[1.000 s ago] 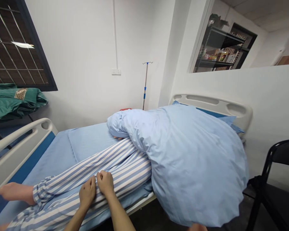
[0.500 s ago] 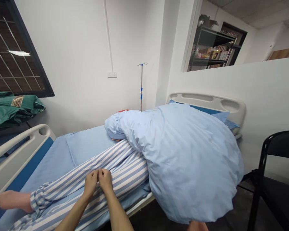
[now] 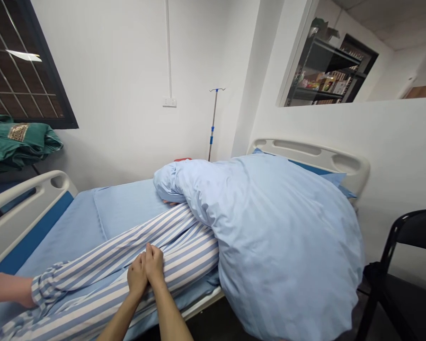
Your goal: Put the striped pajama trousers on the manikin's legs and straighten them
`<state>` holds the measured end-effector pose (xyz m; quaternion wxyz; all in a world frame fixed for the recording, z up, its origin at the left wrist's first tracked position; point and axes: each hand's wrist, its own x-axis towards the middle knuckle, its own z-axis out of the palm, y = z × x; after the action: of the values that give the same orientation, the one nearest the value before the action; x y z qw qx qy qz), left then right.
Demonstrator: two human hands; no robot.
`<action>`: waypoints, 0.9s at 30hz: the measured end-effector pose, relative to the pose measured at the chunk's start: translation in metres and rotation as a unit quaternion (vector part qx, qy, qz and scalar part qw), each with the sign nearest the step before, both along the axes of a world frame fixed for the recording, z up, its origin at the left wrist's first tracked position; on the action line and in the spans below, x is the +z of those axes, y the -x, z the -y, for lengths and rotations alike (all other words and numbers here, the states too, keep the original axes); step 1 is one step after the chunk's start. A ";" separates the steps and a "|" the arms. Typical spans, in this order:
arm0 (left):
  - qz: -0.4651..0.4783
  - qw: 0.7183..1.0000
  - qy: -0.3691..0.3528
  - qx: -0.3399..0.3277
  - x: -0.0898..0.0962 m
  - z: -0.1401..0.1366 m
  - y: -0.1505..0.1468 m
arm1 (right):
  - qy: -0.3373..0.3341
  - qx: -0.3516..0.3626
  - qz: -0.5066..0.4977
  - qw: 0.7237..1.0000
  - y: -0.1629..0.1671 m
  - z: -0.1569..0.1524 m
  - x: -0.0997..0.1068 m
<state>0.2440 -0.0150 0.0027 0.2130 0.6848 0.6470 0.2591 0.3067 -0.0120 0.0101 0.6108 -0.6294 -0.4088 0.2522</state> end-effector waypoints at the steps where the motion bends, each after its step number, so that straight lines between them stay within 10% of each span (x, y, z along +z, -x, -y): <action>1: -0.008 1.000 0.003 -0.002 0.001 -0.001 0.000 | 0.005 -0.001 0.007 1.000 0.000 -0.001 0.000; 14: 0.005 1.000 0.004 -0.015 0.012 0.002 0.000 | 0.011 0.055 0.227 0.972 -0.043 0.008 0.039; 27: -0.020 1.000 -0.007 -0.017 0.009 0.007 -0.005 | 0.043 -0.014 0.343 0.938 -0.052 0.028 0.000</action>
<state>0.2490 -0.0217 0.0116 0.1991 0.7021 0.6379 0.2461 0.3591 -0.0397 0.0097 0.4093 -0.7092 -0.5732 0.0305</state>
